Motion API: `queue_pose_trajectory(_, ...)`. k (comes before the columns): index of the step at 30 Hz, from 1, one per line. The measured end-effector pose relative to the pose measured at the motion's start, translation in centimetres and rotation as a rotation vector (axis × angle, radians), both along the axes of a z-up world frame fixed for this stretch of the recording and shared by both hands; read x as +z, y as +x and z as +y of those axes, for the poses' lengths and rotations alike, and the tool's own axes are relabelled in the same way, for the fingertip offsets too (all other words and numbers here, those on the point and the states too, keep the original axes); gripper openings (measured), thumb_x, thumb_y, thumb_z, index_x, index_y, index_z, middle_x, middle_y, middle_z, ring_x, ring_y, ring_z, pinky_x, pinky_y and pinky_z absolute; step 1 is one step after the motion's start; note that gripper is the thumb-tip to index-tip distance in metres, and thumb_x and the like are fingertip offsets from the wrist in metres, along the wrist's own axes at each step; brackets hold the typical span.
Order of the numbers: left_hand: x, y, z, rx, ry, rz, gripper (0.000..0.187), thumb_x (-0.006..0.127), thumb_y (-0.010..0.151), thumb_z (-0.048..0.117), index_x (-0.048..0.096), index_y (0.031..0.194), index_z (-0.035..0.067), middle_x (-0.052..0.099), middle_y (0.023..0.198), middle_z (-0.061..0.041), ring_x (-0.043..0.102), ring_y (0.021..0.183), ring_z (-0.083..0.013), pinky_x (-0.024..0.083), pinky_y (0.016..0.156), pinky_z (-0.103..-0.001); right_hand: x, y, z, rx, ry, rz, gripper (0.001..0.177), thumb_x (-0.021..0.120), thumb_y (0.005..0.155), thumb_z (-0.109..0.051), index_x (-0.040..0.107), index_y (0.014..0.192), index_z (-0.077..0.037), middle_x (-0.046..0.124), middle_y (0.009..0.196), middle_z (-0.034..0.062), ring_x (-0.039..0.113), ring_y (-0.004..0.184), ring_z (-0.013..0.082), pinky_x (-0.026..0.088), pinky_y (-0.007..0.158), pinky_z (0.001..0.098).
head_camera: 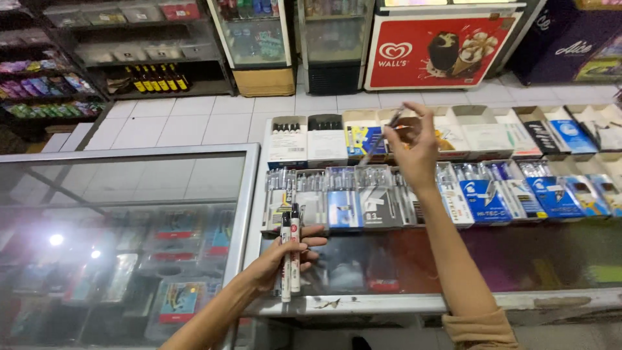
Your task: The person picks up a bundle of markers from a cardboard box on the floor and moves to a freezer display. They then place the markers one by one into a cardboard box on top of the freezer, arranging them alongside other stationery items.
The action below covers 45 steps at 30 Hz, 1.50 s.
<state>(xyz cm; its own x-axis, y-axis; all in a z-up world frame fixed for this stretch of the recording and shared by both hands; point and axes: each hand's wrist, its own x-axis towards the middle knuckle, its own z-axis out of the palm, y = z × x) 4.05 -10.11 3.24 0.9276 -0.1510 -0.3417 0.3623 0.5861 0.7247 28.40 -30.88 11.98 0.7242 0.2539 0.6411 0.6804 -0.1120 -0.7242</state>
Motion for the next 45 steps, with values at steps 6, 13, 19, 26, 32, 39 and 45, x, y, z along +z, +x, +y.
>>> queue_pose_trajectory(6,0.1,3.2,-5.4,-0.013,-0.191,-0.065,0.065,0.056,0.084,0.003,0.047,0.148,0.003,0.05,0.154,-0.018,0.057,0.13,-0.0347,0.065,0.078,-0.033,-4.6,7.8,-3.4,-0.068,-0.247,0.072,0.054,0.077,0.089,-0.005,0.053,0.137,-0.009,0.072,0.096,0.0137,0.072,0.081,0.0226,0.066,0.068,0.0297)
queue_pose_trajectory(13,-0.9,6.2,-8.7,-0.054,-0.071,-0.24,0.059,0.054,0.09,0.014,0.051,0.149,0.01,0.049,0.153,-0.015,0.053,0.135,-0.033,0.059,0.089,-0.032,-9.1,11.1,-3.3,0.147,-0.229,0.108,0.059,0.083,0.087,-0.01,0.054,0.138,-0.004,0.068,0.089,0.017,0.07,0.072,0.0205,0.057,0.068,0.028)
queue_pose_trajectory(19,-0.8,6.1,-8.2,-0.114,-0.09,-0.275,0.064,0.054,0.089,0.014,0.044,0.152,0.007,0.043,0.157,-0.016,0.05,0.135,-0.0373,0.062,0.088,-0.031,-9.8,11.8,-3.1,0.113,-0.29,0.033,0.056,0.083,0.085,-0.01,0.057,0.134,-0.001,0.067,0.081,0.0114,0.066,0.06,0.0156,0.053,0.057,0.0259)
queue_pose_trajectory(26,-2.0,6.4,-7.9,-0.126,-0.151,-0.289,0.07,0.053,0.087,0.014,0.039,0.155,0.008,0.041,0.157,-0.016,0.05,0.137,-0.0338,0.062,0.087,-0.028,-9.2,11.4,-2.9,0.108,-0.297,0.009,0.056,0.08,0.084,-0.004,0.058,0.135,0.001,0.067,0.081,0.0118,0.064,0.061,0.0165,0.051,0.06,0.0279)
queue_pose_trajectory(32,-2.5,6.4,-7.6,-0.134,-0.173,-0.299,0.07,0.053,0.087,0.014,0.037,0.155,0.008,0.041,0.157,-0.016,0.049,0.138,-0.0314,0.061,0.088,-0.026,-11.0,11.6,-3.4,0.164,-0.525,0.14,0.053,0.084,0.079,-0.011,0.064,0.126,0.001,0.07,0.077,0.0108,0.066,0.06,0.0176,0.052,0.06,0.0304)
queue_pose_trajectory(39,-2.9,6.5,-7.4,-0.151,-0.205,-0.312,0.071,0.052,0.088,0.014,0.034,0.156,0.007,0.04,0.158,-0.016,0.049,0.138,-0.0305,0.06,0.09,-0.026,-6.5,9.2,-4.4,0.298,-0.874,0.261,0.044,0.085,0.082,-0.036,0.078,0.109,-0.002,0.071,0.102,0.02,0.07,0.092,0.0349,0.055,0.082,0.0434)
queue_pose_trajectory(45,-3.1,6.6,-7.5,-0.166,-0.262,-0.327,0.072,0.049,0.088,0.011,0.033,0.158,0.01,0.037,0.16,-0.015,0.045,0.14,-0.0323,0.06,0.094,-0.03,-6.0,7.0,-5.6,0.231,-0.924,0.169,0.034,0.079,0.087,-0.026,0.078,0.116,-0.007,0.062,0.124,0.0214,0.064,0.105,0.0352,0.053,0.091,0.0465)
